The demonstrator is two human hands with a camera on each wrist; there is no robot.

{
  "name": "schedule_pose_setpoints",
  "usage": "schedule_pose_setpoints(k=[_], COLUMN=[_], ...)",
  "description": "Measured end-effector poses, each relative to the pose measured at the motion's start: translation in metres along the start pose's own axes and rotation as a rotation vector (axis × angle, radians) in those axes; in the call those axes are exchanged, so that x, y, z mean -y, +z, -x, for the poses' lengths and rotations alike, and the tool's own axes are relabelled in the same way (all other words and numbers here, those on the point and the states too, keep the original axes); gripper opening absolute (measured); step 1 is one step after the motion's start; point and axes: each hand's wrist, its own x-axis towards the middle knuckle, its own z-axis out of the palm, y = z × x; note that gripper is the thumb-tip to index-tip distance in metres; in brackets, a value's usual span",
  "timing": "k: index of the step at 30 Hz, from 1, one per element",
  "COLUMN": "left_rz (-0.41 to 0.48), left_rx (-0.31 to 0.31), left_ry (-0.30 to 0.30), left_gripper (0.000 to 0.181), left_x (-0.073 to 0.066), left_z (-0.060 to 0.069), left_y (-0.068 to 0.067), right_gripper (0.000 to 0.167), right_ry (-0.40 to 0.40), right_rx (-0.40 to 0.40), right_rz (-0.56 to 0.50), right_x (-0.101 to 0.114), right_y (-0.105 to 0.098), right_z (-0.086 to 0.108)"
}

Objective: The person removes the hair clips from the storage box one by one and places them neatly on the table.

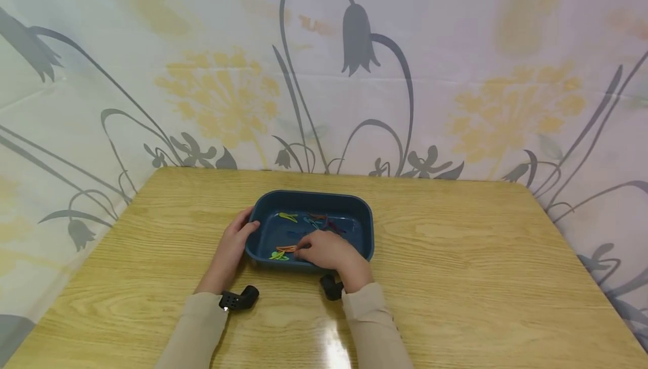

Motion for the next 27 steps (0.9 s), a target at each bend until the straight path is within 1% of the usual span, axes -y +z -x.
schedule_pose_setpoints(k=[2, 5, 12, 15, 18, 21, 25, 27], left_rz=[-0.006, -0.012, -0.032, -0.035, -0.029, -0.020, -0.029, -0.039], left_rx=[0.004, 0.005, 0.000, -0.003, 0.002, 0.008, 0.014, 0.014], left_ry=[0.004, 0.009, 0.022, 0.024, 0.010, -0.005, -0.004, -0.003], left_gripper=[0.044, 0.043, 0.043, 0.044, 0.044, 0.043, 0.044, 0.044], left_x=[-0.005, -0.007, 0.011, 0.012, 0.008, -0.001, -0.013, -0.015], left_z=[0.003, 0.004, -0.004, -0.005, -0.003, 0.002, 0.009, 0.010], left_y=[0.000, 0.000, -0.001, -0.001, -0.002, -0.001, 0.001, 0.002], right_gripper=[0.021, 0.021, 0.020, 0.020, 0.019, 0.018, 0.016, 0.016], right_ry=[0.000, -0.003, -0.003, -0.013, -0.034, -0.043, -0.040, -0.037], right_rx=[0.014, 0.030, 0.067, 0.084, 0.102, 0.108, 0.103, 0.098], right_rz=[-0.004, -0.013, -0.101, -0.138, -0.159, -0.168, -0.176, -0.181], right_x=[-0.002, -0.005, -0.008, -0.008, -0.008, -0.007, -0.006, -0.006], right_y=[-0.001, -0.003, -0.002, -0.002, -0.002, -0.003, -0.004, -0.004], right_z=[0.001, 0.002, 0.002, 0.002, 0.002, 0.002, 0.003, 0.003])
